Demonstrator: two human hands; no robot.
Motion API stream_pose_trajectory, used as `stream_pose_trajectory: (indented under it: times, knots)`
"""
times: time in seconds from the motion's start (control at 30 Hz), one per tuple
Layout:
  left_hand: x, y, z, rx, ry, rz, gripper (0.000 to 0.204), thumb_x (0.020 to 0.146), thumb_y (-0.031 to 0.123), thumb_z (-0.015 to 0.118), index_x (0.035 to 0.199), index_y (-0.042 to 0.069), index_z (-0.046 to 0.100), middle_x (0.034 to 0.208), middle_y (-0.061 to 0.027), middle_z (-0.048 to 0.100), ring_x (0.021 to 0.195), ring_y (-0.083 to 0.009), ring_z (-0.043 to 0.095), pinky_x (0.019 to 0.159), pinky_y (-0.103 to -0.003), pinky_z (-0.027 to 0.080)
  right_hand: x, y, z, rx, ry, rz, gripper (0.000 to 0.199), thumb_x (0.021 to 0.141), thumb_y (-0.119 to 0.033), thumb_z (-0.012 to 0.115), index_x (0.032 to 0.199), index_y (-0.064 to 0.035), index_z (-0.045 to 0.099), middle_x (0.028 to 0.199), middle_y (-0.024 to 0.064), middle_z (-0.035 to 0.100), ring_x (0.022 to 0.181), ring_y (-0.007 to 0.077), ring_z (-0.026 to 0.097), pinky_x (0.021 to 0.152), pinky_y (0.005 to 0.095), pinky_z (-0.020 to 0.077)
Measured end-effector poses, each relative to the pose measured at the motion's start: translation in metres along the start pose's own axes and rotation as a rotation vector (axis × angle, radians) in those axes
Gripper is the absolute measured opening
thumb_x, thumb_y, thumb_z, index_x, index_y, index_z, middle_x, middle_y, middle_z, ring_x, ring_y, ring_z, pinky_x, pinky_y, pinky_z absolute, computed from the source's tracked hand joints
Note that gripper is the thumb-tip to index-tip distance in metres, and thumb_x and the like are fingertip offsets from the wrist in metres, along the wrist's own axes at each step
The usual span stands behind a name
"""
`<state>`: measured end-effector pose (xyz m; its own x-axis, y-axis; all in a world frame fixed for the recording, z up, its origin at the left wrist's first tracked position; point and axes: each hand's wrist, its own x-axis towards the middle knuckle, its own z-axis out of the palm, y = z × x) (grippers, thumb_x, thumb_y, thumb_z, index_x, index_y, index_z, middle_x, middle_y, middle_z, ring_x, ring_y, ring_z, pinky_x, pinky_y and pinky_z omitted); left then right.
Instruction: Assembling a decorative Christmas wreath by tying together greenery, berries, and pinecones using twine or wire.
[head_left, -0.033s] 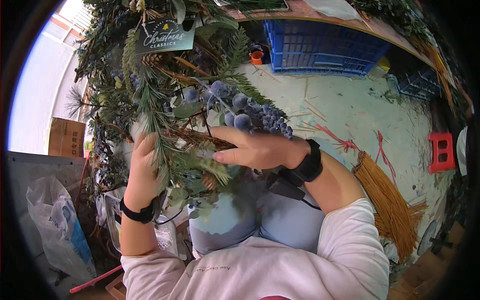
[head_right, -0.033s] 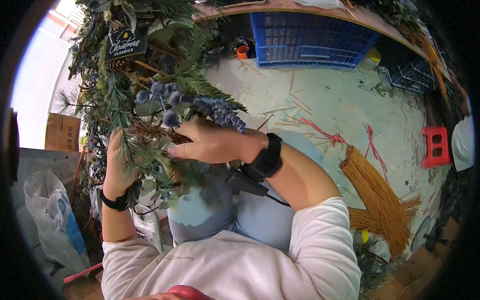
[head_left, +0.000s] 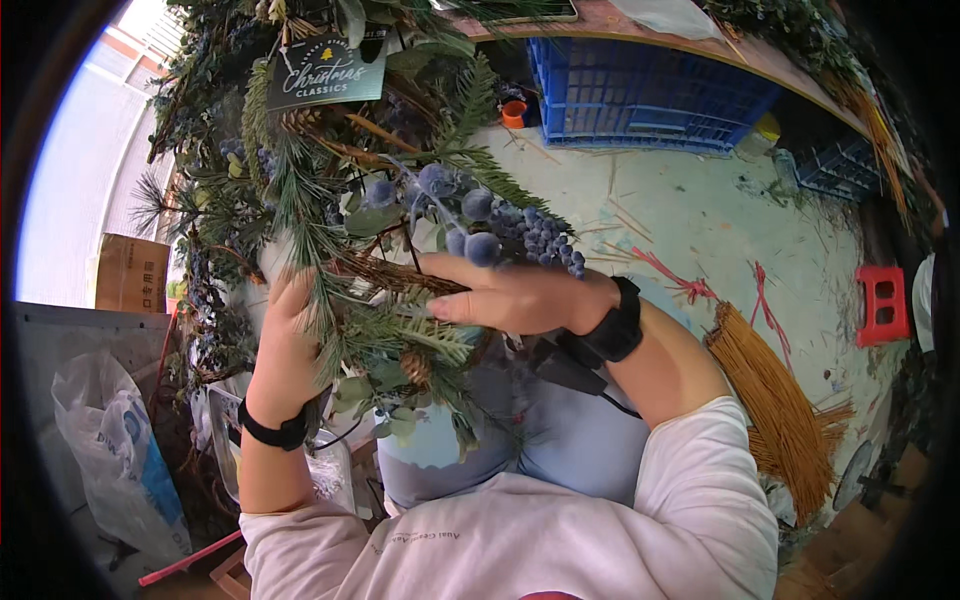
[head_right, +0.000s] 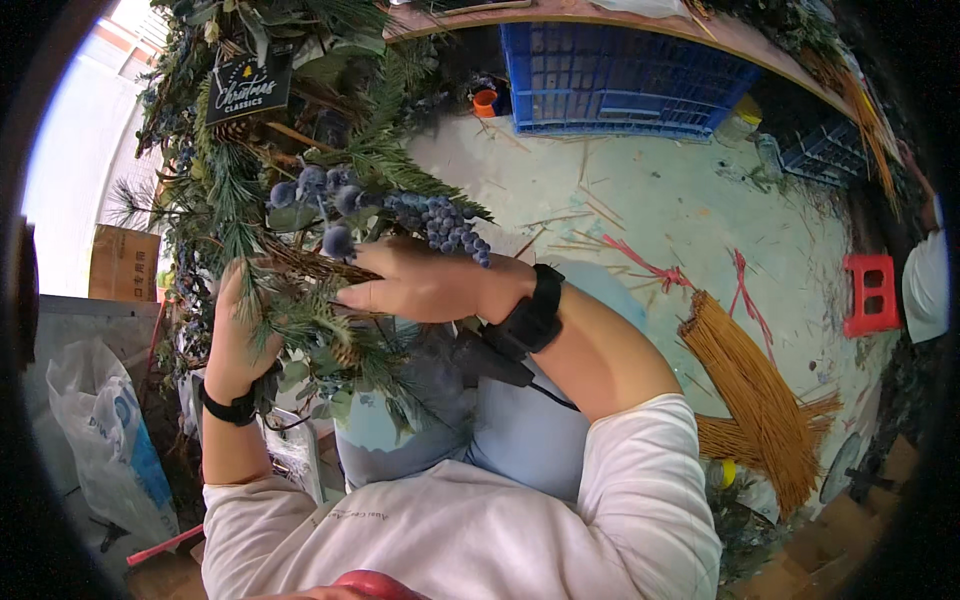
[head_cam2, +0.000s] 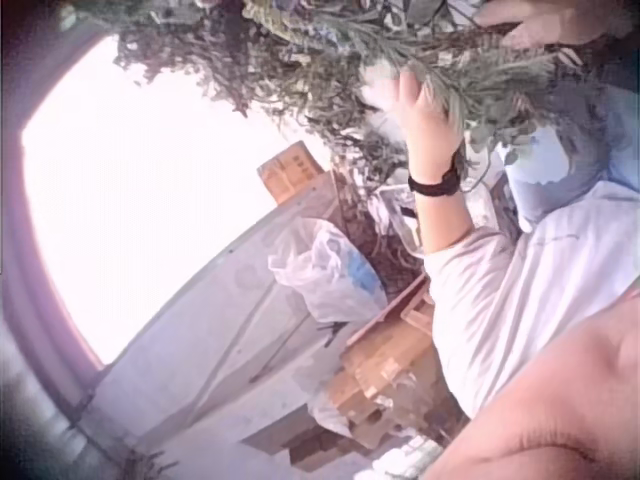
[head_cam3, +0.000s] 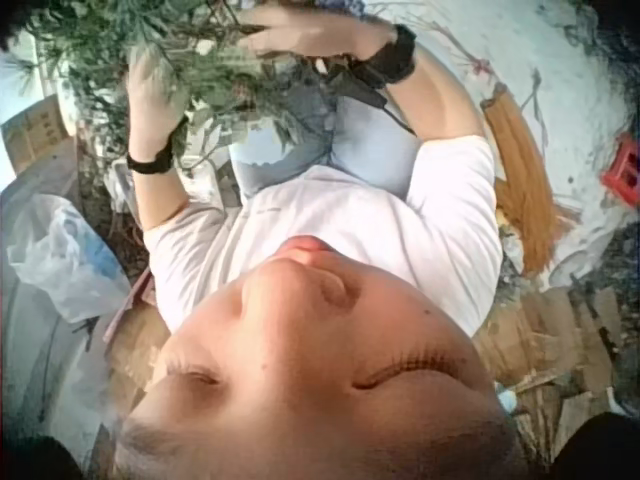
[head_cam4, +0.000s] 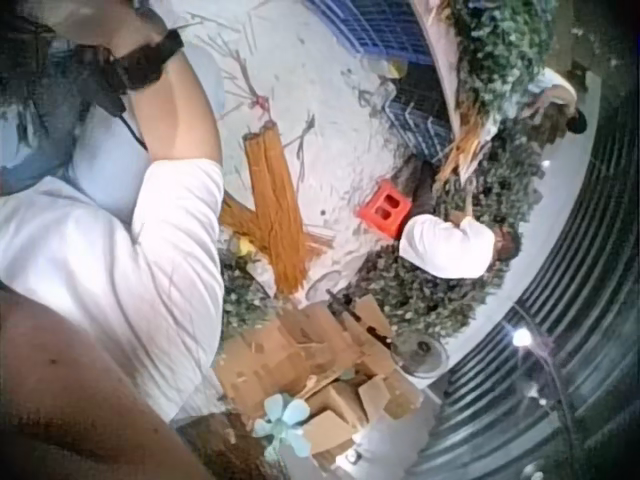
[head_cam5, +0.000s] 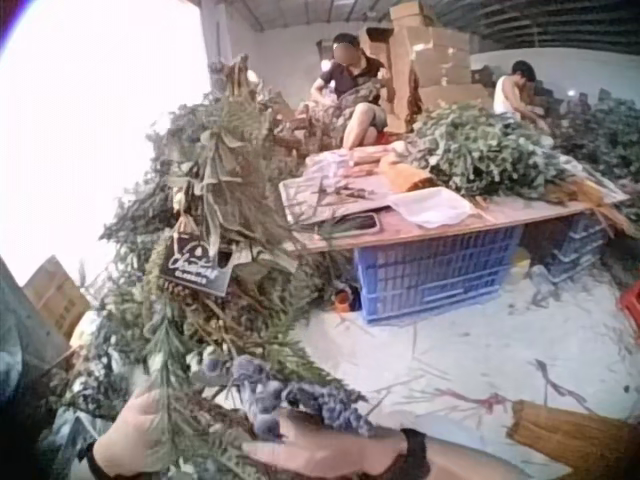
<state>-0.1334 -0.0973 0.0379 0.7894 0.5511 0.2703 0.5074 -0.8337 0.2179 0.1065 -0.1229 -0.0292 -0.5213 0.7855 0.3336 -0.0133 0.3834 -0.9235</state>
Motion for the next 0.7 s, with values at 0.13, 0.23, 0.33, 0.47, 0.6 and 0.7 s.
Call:
stream_pose_trajectory:
  times: [0.13,0.23,0.33,0.47,0.6,0.7]
  knots:
    - [0.002,0.01,0.0,0.062,-0.137,-0.156,0.046,0.065,0.005,0.059,0.109,-0.003,0.051,0.112,-0.0187,0.052,0.107,-0.0366,0.045,0.094,-0.04,0.034,0.002,-0.001,0.003,-0.155,0.056,-0.087,0.037,0.076,-0.008,0.057,0.108,0.0072,0.045,0.09,0.0236,0.057,0.083,0.0344,0.056,0.074,0.0357,0.0425]
    - [0.015,0.015,0.013,-0.324,0.012,-0.314,0.059,0.067,0.001,0.061,0.123,-0.002,0.042,0.119,-0.0159,0.05,0.111,-0.0275,0.045,0.096,-0.037,0.033,0.003,0.015,0.005,-0.225,0.063,-0.071,0.042,0.071,-0.003,0.053,0.109,0.0091,0.042,0.091,0.0265,0.055,0.086,0.0352,0.056,0.073,0.036,0.0428]
    - [0.028,0.014,0.018,-0.478,-0.044,-0.374,0.06,0.068,0.002,0.062,0.125,-0.001,0.041,0.118,-0.0149,0.05,0.11,-0.0253,0.046,0.095,-0.034,0.033,0.003,0.017,0.0,-0.167,0.005,0.085,0.041,0.069,-0.002,0.051,0.107,0.0095,0.042,0.097,0.0278,0.054,0.089,0.0365,0.055,0.074,0.0371,0.043]
    - [0.039,0.013,0.028,-0.188,-0.104,-0.319,0.064,0.069,0.006,0.062,0.13,0.009,0.039,0.106,-0.0155,0.053,0.1,-0.0285,0.05,0.088,-0.035,0.039,-0.001,0.026,-0.004,-0.135,0.069,-0.076,0.047,0.071,-0.002,0.05,0.115,0.0083,0.04,0.097,0.0233,0.056,0.09,0.0312,0.056,0.078,0.0336,0.0429]
    - [0.039,-0.002,0.039,-0.128,-0.075,-0.307,0.054,0.071,0.013,0.059,0.123,0.009,0.043,0.103,-0.0171,0.053,0.099,-0.0318,0.05,0.085,-0.038,0.04,-0.004,0.003,-0.019,-0.007,-0.004,0.228,0.044,0.081,-0.005,0.051,0.124,0.0007,0.043,0.116,0.0119,0.053,0.104,0.0169,0.049,0.09,0.0285,0.0372]
    - [0.038,-0.013,0.047,-0.17,-0.063,-0.381,0.049,0.069,0.01,0.058,0.116,0.007,0.044,0.104,-0.0169,0.053,0.099,-0.0334,0.049,0.086,-0.038,0.039,-0.006,0.005,-0.032,-0.177,-0.004,0.441,0.026,0.083,-0.01,0.048,0.107,0.0,0.055,0.099,0.0098,0.061,0.084,0.0163,0.057,0.072,0.0303,0.0433]
